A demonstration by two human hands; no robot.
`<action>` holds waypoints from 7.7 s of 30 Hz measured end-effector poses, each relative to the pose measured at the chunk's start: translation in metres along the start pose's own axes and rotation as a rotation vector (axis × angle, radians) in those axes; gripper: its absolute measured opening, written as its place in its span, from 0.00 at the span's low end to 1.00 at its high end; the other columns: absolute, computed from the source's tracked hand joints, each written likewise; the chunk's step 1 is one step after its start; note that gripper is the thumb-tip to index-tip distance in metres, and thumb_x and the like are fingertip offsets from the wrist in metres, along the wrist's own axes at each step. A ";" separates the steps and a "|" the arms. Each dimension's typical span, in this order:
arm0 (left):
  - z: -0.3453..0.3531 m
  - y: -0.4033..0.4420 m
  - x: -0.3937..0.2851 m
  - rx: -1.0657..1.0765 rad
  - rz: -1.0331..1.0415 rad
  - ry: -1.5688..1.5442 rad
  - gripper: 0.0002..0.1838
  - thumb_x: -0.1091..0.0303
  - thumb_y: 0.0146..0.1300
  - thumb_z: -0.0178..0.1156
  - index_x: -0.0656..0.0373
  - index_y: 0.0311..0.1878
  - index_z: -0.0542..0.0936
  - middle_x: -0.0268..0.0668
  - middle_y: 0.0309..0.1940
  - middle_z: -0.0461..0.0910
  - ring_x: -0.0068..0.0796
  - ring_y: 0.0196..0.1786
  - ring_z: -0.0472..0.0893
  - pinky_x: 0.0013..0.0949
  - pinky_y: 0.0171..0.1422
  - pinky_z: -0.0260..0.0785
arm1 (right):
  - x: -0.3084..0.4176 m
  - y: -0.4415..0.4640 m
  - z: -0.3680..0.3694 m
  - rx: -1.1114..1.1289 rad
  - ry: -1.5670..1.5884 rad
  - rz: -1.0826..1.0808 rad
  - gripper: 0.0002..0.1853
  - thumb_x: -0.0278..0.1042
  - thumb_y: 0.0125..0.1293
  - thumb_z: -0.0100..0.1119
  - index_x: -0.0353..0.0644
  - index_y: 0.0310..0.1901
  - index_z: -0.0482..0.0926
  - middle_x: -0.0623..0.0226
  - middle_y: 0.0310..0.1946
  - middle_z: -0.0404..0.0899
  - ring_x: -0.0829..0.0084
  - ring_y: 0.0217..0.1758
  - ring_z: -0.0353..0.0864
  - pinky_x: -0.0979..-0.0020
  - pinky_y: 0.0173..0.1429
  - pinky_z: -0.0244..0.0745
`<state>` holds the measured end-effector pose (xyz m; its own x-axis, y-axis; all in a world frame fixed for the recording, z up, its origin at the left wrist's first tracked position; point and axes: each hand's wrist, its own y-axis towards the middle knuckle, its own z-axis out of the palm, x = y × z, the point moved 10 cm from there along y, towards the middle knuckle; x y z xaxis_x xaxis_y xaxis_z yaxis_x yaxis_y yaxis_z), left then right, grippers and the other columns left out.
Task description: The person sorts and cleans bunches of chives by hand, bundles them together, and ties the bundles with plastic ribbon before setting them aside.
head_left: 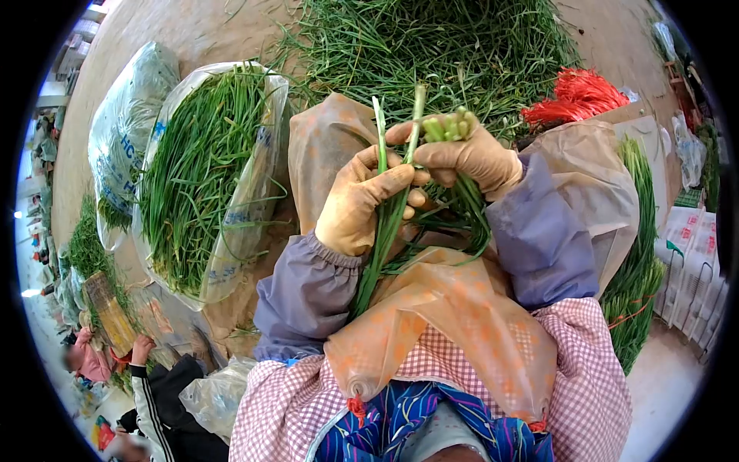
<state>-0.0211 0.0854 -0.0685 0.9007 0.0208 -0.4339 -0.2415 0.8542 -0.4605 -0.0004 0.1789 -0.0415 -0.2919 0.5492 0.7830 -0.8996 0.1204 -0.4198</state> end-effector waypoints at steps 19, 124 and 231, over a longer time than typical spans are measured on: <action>-0.025 -0.010 -0.017 -0.304 0.116 0.403 0.08 0.71 0.62 0.61 0.65 0.40 0.79 0.38 0.29 0.82 0.26 0.25 0.82 0.28 0.28 0.77 | 0.007 0.000 -0.028 -0.121 -0.275 -0.206 0.06 0.29 0.55 0.70 0.40 0.30 0.82 0.74 0.18 0.76 0.83 0.15 0.69 0.80 0.19 0.62; 0.086 0.043 -0.149 -0.293 0.853 2.036 0.28 0.66 0.55 0.66 0.60 0.59 0.74 0.48 0.56 0.76 0.42 0.58 0.77 0.38 0.64 0.67 | 0.188 -0.179 -0.230 -0.598 0.101 -1.036 0.12 0.45 0.64 0.62 0.44 0.34 0.79 0.70 0.24 0.77 0.75 0.29 0.75 0.69 0.39 0.71; 0.334 0.303 0.219 0.456 0.348 0.889 0.29 0.61 0.67 0.58 0.68 0.65 0.65 0.46 0.58 0.73 0.32 0.60 0.72 0.31 0.65 0.62 | 0.155 -0.362 -0.370 -1.402 -1.256 -0.546 0.16 0.44 0.68 0.53 0.38 0.41 0.81 0.53 0.38 0.80 0.54 0.43 0.79 0.61 0.48 0.74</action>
<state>0.2235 0.5221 -0.0438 0.1748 0.0719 -0.9820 -0.1109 0.9924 0.0529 0.3998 0.5265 0.0621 -0.7138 -0.4937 0.4967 -0.2935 0.8549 0.4279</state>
